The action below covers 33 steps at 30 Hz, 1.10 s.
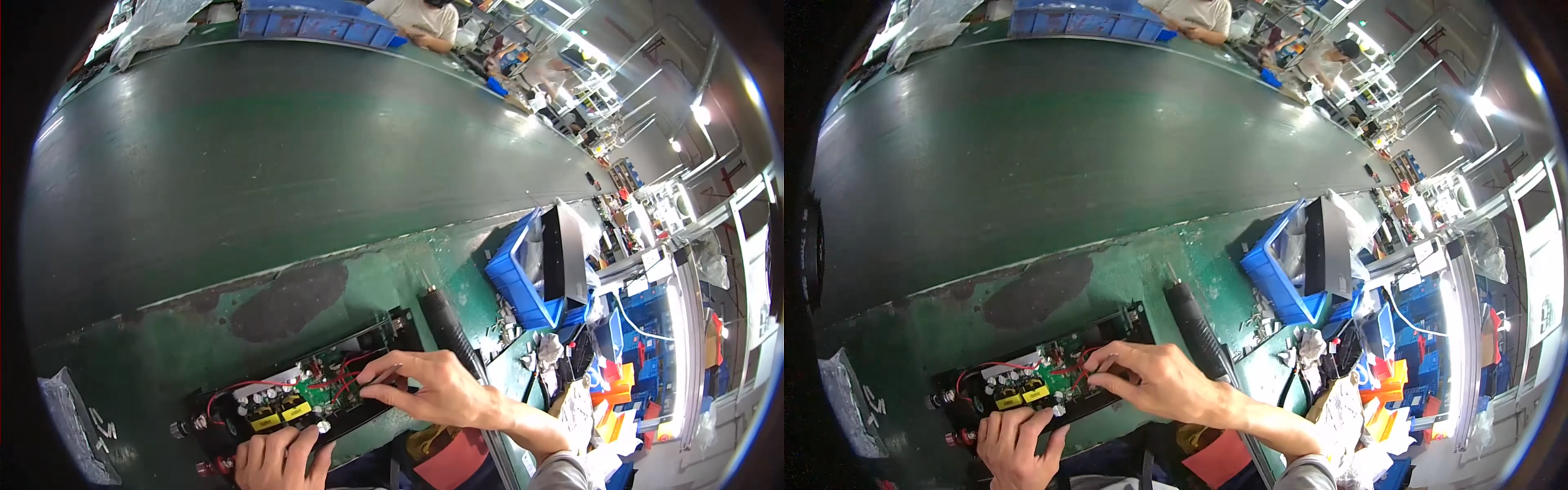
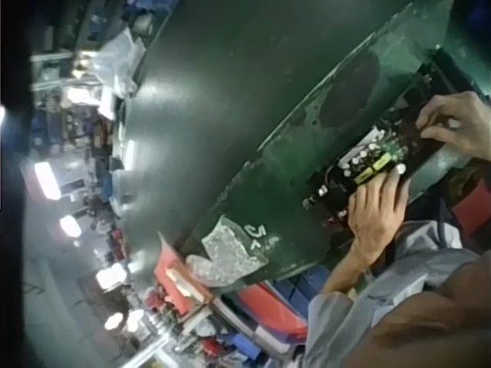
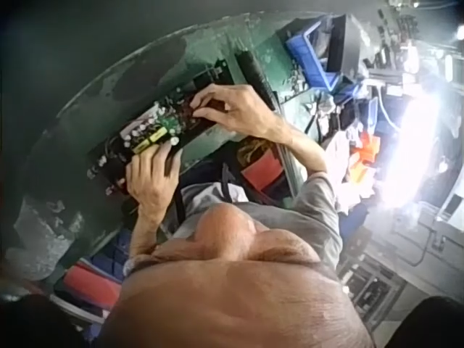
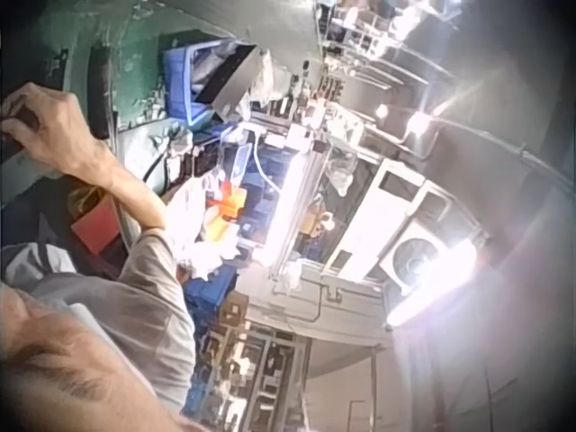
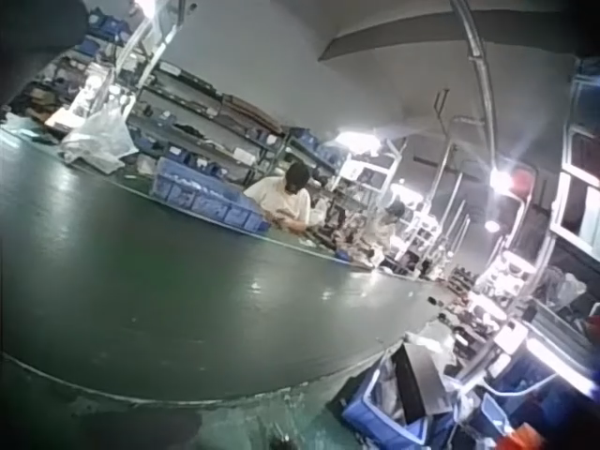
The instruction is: Assembling and securing components inside an electronic device using a powered screwdriver.
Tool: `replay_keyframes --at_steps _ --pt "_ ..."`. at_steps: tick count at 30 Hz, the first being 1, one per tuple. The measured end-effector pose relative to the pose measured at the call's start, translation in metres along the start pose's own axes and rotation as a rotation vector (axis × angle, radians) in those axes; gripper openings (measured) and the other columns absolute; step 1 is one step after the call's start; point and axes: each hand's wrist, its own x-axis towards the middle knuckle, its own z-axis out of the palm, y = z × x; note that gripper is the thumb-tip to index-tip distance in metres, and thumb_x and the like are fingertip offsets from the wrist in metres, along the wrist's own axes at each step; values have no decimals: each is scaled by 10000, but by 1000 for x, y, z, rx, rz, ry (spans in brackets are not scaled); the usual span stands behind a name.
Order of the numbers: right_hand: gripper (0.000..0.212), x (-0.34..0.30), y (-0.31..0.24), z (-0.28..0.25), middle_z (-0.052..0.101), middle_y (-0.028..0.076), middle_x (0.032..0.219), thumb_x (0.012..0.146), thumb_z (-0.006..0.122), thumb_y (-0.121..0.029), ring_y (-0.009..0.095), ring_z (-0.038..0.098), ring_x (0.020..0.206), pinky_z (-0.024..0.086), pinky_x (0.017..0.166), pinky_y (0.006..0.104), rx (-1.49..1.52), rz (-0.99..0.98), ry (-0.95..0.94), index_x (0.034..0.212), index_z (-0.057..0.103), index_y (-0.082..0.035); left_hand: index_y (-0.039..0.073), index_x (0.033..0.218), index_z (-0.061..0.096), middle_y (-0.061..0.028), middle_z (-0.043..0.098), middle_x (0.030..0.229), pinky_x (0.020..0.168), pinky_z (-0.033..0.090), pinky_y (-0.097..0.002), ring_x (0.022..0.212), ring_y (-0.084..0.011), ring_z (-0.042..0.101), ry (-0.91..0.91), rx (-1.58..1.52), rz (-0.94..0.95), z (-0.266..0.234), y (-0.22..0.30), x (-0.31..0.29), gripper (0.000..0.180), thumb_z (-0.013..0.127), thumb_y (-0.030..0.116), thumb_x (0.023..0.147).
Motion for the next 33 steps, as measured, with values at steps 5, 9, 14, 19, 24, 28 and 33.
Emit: replay_keyframes --at_steps 5,9,14,19,24,28,33 --pt "210 3 -17 -11 779 87 962 882 797 -32 158 757 867 612 773 285 -39 210 13 1070 719 15 127 1026 735 -14 646 904 660 425 -375 750 -241 593 -13 -2 -18 12 -1 -6 332 867 208 733" --pt "209 9 -8 -9 778 97 960 877 797 -19 158 760 859 615 760 279 25 190 -7 1068 719 14 138 1034 739 10 647 884 632 415 -356 716 -210 583 -30 -6 -34 19 -4 -7 363 882 216 710" --pt "210 13 -8 -2 777 97 961 874 792 -4 163 763 850 615 734 276 47 166 -60 1068 715 10 173 1046 747 42 645 901 636 436 -316 686 -175 568 -47 72 -5 18 -7 -11 312 850 304 782" --pt "221 14 -4 7 772 107 955 867 804 -25 186 768 838 613 711 277 19 87 -140 1063 704 -1 156 1060 727 16 651 913 656 427 -368 740 -212 588 -87 34 -48 14 -5 -14 411 891 234 692" --pt "206 17 1 10 766 103 924 875 796 -41 191 765 814 608 704 279 -5 49 -180 1059 709 -15 172 1048 746 36 637 908 625 445 -322 698 -175 573 -65 82 2 16 -7 -13 312 850 313 790" --pt "196 21 1 7 760 96 890 885 792 -62 193 757 776 597 677 291 0 33 -238 1059 711 -22 154 1065 727 12 655 922 654 427 -370 746 -212 590 -82 40 -44 16 -5 -15 409 888 235 699" --pt "210 23 7 6 759 88 930 850 752 -14 232 740 737 594 664 310 -71 -195 -254 1056 714 -20 155 1070 728 11 656 923 654 428 -370 749 -211 592 -84 36 -43 16 -6 -16 407 884 233 702"
